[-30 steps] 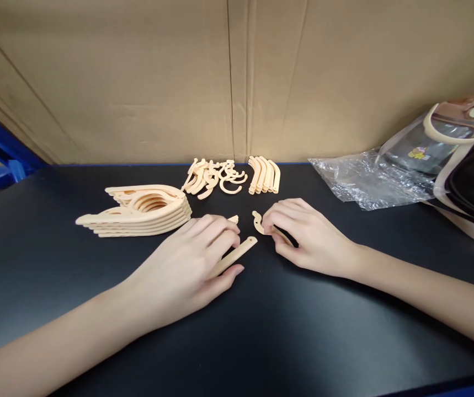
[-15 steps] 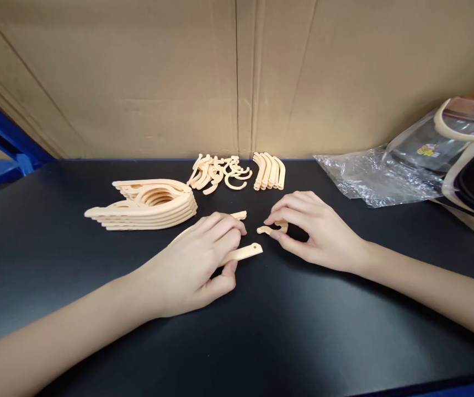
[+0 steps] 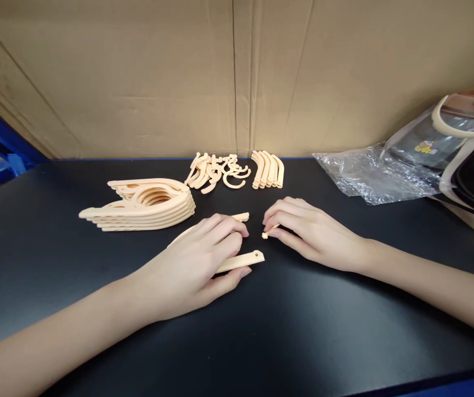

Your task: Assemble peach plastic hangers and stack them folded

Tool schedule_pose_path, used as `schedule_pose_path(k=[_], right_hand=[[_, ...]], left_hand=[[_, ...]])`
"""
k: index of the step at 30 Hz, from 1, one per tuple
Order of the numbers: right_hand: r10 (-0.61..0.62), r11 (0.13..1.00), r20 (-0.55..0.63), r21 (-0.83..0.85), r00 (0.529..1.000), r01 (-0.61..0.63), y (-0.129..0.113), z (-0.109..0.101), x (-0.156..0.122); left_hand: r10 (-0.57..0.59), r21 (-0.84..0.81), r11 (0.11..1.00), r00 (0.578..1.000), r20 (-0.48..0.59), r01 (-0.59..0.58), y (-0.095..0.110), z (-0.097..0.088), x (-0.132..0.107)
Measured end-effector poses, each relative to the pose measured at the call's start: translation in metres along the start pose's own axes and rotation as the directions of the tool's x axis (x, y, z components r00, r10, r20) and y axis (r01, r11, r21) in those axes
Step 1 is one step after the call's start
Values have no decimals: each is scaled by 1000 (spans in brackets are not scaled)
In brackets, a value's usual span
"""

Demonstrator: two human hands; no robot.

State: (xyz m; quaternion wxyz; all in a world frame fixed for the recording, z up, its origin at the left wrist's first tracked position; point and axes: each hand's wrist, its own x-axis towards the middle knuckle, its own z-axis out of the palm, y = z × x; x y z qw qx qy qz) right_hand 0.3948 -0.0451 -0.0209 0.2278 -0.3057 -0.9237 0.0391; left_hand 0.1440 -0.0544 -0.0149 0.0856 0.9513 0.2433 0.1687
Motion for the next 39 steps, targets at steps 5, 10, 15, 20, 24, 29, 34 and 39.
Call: schedule_pose_path(k=[5, 10, 15, 20, 24, 29, 34, 39], right_hand=[[-20, 1000, -120, -20, 993, 17, -7, 0, -4], [-33, 997, -34, -76, 999, 30, -12, 2, -7], [-93, 989, 85, -104, 992, 102, -15, 2, -3], [-18, 1000, 65, -20, 998, 19, -13, 2, -5], [6, 999, 69, 36, 998, -9, -11, 2, -6], [10, 1000, 79, 17, 997, -11, -12, 1, -5], [45, 999, 74, -24, 996, -44, -13, 2, -6], [66, 996, 40, -55, 997, -64, -14, 3, -6]], left_hand=[[-11, -22, 1000, 1000, 20, 11, 2, -2, 1], [4, -33, 999, 1000, 13, -4, 3, -3, 0], [26, -37, 999, 1000, -7, -26, 2, 1, 0], [21, -58, 998, 999, -32, -22, 3, 0, 1], [11, -56, 998, 998, -56, -14, 5, -2, 2], [10, -52, 999, 997, -78, -14, 5, -1, 2], [1, -54, 999, 997, -73, -5, 5, -1, 2], [-35, -67, 997, 997, -68, 30, 6, -3, 3]])
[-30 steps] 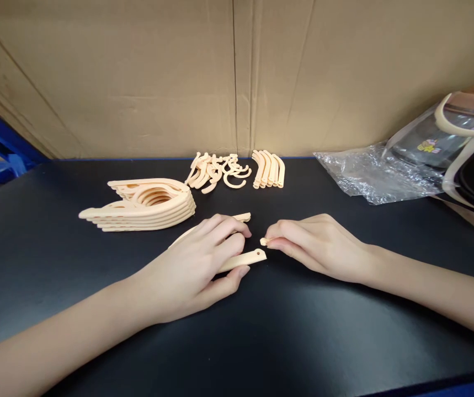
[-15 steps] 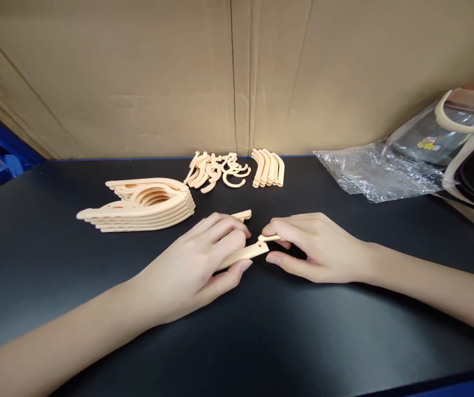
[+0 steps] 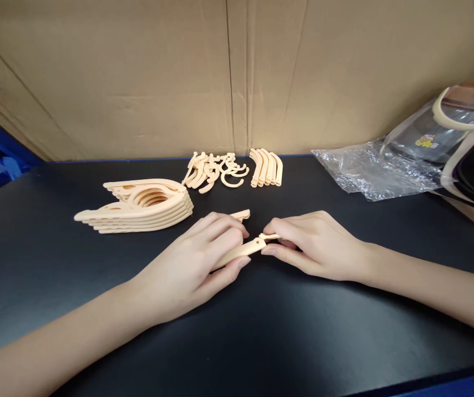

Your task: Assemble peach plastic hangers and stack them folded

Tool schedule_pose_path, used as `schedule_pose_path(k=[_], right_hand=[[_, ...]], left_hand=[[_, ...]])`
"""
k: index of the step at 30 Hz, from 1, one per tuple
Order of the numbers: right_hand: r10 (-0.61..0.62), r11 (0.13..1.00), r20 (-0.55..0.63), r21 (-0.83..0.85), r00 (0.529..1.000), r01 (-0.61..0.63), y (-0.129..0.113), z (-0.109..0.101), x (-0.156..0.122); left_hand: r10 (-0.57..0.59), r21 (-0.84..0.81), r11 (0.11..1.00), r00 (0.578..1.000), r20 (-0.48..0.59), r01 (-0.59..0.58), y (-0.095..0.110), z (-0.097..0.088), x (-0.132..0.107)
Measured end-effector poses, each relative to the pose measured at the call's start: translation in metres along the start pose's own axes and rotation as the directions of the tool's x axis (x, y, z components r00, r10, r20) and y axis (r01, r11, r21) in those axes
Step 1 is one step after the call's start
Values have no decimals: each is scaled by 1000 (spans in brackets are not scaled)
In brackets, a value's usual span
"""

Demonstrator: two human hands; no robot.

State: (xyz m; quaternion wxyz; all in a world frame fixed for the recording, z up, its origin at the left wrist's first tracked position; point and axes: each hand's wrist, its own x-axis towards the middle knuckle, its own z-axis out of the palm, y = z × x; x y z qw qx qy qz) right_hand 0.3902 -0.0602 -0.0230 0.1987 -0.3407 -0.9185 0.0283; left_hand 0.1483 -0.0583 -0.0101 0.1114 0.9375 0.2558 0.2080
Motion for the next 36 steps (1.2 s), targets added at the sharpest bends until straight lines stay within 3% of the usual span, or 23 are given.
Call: schedule_pose_path(k=[17, 24, 36], right_hand=[[-1, 1000, -10, -29, 1000, 1, -2, 0, 1], [-54, 998, 75, -24, 996, 56, -1, -2, 2], [-146, 974, 55, -165, 988, 153, -3, -3, -1]], left_hand=[[22, 2, 1000, 1000, 9, -22, -2, 0, 1], [39, -22, 999, 999, 20, -39, -3, 1, 0], [26, -77, 997, 997, 66, -20, -2, 2, -2]])
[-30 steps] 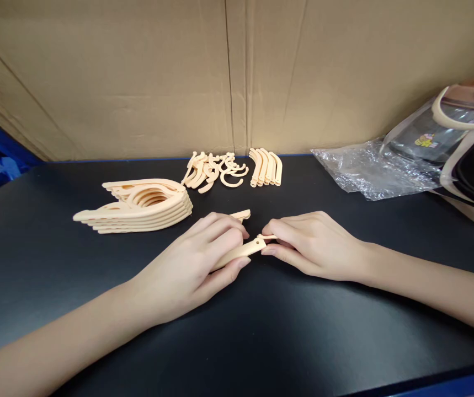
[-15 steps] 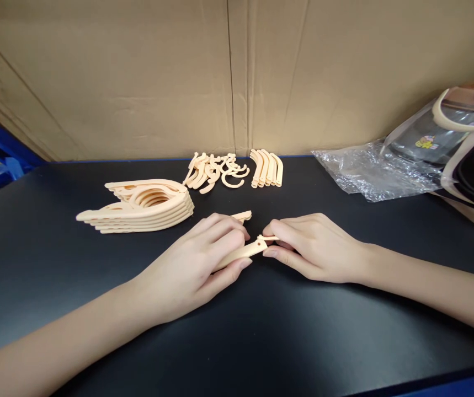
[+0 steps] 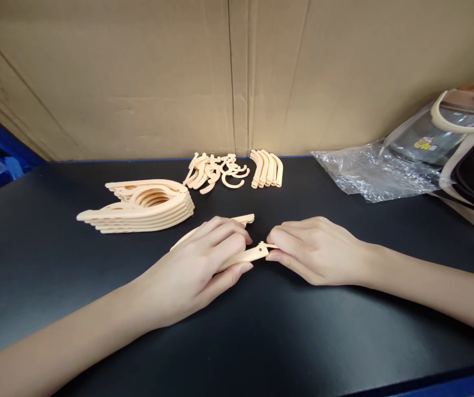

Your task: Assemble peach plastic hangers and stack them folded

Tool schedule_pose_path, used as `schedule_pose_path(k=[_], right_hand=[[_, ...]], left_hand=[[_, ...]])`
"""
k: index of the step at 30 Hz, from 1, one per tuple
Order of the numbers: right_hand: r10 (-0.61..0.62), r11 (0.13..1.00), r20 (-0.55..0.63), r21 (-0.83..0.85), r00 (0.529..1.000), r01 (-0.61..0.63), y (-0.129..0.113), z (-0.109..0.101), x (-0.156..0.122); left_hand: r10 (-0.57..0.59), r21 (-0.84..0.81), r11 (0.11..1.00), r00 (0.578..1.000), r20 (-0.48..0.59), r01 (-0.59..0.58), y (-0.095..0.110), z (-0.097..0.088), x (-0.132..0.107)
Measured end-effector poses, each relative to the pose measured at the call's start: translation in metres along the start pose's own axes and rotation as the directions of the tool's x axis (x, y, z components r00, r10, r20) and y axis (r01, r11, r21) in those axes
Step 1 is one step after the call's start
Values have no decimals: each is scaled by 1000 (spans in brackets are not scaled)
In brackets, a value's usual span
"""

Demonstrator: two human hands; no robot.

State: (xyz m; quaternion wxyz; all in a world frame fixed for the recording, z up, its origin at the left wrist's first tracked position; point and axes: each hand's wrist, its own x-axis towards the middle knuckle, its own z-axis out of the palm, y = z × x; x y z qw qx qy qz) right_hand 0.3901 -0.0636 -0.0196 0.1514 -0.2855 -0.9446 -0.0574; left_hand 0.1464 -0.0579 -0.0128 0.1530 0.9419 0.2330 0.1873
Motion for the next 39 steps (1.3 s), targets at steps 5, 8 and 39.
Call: schedule_pose_path(k=[5, 8, 39], right_hand=[[-35, 998, 0, -52, 999, 35, 0, 0, 0], [-55, 995, -7, -78, 998, 54, 0, 0, 0], [-227, 913, -56, -359, 972, 192, -4, -4, 0]], left_hand=[[-8, -4, 1000, 1000, 29, 8, -1, -1, -1], [-9, -10, 1000, 999, 37, 9, -2, -1, -1], [57, 91, 994, 996, 74, -64, -2, -1, -2]])
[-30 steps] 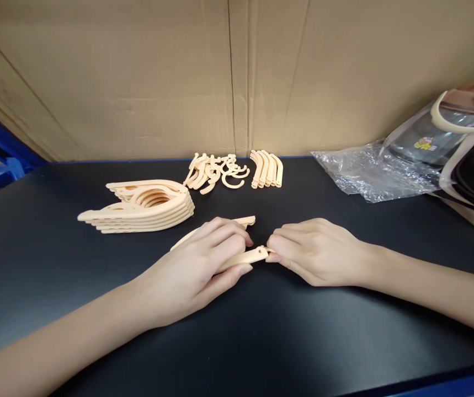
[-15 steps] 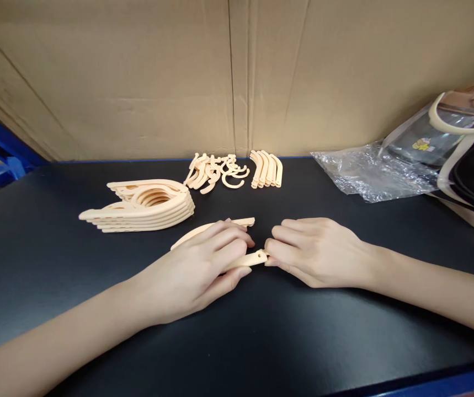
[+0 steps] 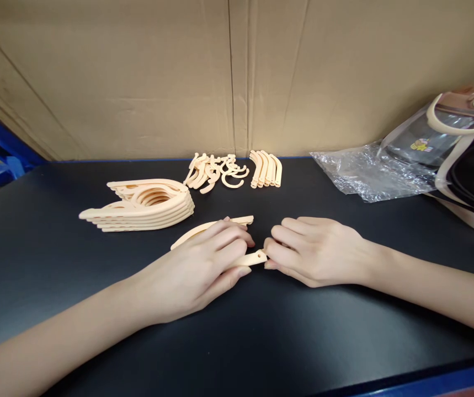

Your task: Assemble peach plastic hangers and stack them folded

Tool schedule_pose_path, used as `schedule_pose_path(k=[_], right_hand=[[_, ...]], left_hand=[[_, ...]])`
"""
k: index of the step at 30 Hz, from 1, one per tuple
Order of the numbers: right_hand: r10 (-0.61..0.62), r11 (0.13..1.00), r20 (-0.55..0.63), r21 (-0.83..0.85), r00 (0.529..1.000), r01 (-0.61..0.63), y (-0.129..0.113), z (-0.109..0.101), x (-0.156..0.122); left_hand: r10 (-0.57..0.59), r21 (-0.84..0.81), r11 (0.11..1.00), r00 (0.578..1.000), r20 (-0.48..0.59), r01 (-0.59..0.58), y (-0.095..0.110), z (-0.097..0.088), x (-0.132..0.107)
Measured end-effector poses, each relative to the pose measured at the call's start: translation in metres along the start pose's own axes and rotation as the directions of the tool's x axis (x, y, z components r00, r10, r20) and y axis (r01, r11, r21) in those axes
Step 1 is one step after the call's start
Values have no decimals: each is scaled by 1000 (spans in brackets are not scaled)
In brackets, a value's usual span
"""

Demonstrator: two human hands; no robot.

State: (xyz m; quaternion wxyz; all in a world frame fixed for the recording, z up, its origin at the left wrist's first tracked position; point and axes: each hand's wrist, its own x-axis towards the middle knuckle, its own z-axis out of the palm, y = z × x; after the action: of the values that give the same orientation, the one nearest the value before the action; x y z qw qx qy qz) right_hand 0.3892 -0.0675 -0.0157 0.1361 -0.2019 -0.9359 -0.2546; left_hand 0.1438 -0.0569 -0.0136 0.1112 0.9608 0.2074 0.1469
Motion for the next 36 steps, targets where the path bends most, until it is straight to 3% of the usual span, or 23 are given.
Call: schedule_pose_path(k=[6, 12, 24, 31, 36], right_hand=[[-7, 1000, -1, -5, 1000, 7, 0, 0, 2], [20, 994, -58, 106, 998, -13, 2, 6, 3], [50, 940, -13, 340, 999, -42, 8, 7, 2], [60, 928, 20, 368, 998, -63, 8, 9, 1], [67, 927, -16, 372, 998, -56, 8, 9, 0]], left_hand=[[-2, -14, 1000, 1000, 23, 3, -1, -2, 2], [11, -67, 998, 999, -30, -13, -2, -4, 4], [-105, -96, 990, 994, -32, 102, 3, -4, 2], [-88, -51, 995, 996, -26, 86, 1, -4, 1], [-181, -27, 983, 982, -57, 179, 3, -4, 0]])
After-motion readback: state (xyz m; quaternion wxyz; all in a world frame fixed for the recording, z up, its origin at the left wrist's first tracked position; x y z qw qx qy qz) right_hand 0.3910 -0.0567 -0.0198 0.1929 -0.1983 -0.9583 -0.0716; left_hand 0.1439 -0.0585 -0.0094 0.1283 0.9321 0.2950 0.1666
